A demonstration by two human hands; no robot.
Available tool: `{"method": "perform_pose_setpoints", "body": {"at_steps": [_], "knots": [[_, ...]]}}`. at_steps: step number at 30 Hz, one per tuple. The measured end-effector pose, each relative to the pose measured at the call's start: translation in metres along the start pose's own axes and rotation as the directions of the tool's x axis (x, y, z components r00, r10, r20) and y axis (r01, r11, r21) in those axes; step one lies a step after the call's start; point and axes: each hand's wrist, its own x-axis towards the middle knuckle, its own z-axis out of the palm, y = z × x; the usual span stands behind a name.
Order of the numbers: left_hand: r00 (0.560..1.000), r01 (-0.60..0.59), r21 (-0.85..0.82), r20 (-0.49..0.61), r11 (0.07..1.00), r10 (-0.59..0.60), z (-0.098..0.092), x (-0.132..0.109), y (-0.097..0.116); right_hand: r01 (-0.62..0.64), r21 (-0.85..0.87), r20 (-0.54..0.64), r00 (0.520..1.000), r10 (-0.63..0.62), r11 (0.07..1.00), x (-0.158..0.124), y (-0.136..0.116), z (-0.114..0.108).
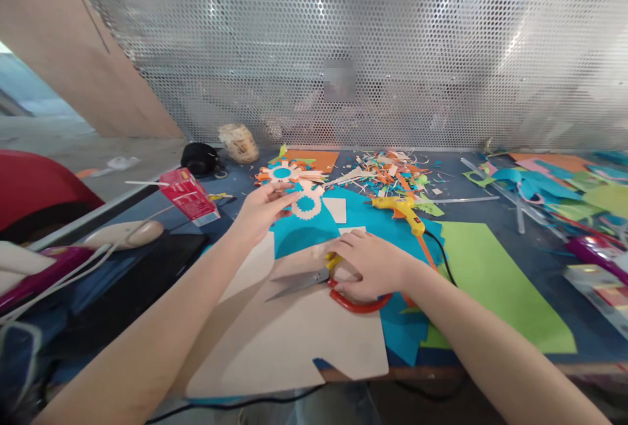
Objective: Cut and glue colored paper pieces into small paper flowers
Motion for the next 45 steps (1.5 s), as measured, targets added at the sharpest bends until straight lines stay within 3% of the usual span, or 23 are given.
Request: {"method": "perform_pose_setpoints", "body": {"at_steps": [5, 10, 17, 23, 24, 26, 29, 30, 32, 37, 42, 45], "knots": [[0.989, 0.097, 0.064, 0.109, 0.993, -0.103, -0.003, 0.003, -0.006, 0.049, 0.016, 0.013, 0.999, -0.049, 0.999, -0.004, 0.0, -0.003], [0.957, 0.095, 0.231, 0.245, 0.968, -0.152, -0.004, 0.001, -0.009, 0.052, 0.073, 0.001, 0.999, -0.052, 0.996, -0.004, -0.002, 0.0], [0.922, -0.102, 0.46, 0.376, 0.882, -0.089, -0.004, -0.002, -0.013, -0.029, 0.053, 0.05, 0.998, 0.026, 0.998, -0.006, 0.002, -0.003], [0.917, -0.316, 0.58, 0.389, 0.751, 0.085, 0.001, -0.008, -0.009, -0.171, -0.015, -0.046, 0.984, 0.17, 0.985, -0.009, 0.017, -0.015], [0.904, -0.358, 0.581, 0.412, 0.731, 0.115, 0.003, -0.011, -0.007, -0.232, -0.054, -0.096, 0.969, 0.227, 0.971, -0.009, 0.021, -0.017], [0.836, -0.45, 0.552, 0.536, 0.702, 0.114, 0.008, -0.017, -0.003, -0.389, -0.102, -0.225, 0.906, 0.359, 0.916, -0.009, 0.029, -0.02], [0.69, -0.51, 0.498, 0.723, 0.701, -0.011, 0.012, -0.025, -0.001, -0.611, -0.094, -0.376, 0.753, 0.541, 0.786, -0.01, 0.043, -0.019], [0.666, -0.507, 0.494, 0.745, 0.706, -0.043, 0.013, -0.026, -0.001, -0.666, -0.084, -0.407, 0.702, 0.584, 0.741, -0.01, 0.046, -0.017], [0.67, -0.489, 0.49, 0.741, 0.721, -0.049, 0.013, -0.027, -0.004, -0.728, -0.07, -0.435, 0.638, 0.636, 0.682, -0.011, 0.051, -0.014], [0.669, -0.468, 0.466, 0.742, 0.751, -0.044, 0.014, -0.026, -0.009, -0.762, -0.069, -0.452, 0.599, 0.661, 0.644, -0.011, 0.049, -0.012], [0.672, -0.478, 0.44, 0.74, 0.76, -0.006, 0.015, -0.027, -0.008, -0.829, -0.039, -0.535, 0.489, 0.689, 0.558, -0.014, 0.049, -0.012], [0.684, -0.492, 0.463, 0.73, 0.737, -0.002, 0.014, -0.026, -0.008, -0.824, -0.004, -0.557, 0.472, 0.683, 0.566, -0.015, 0.051, -0.011]]}}
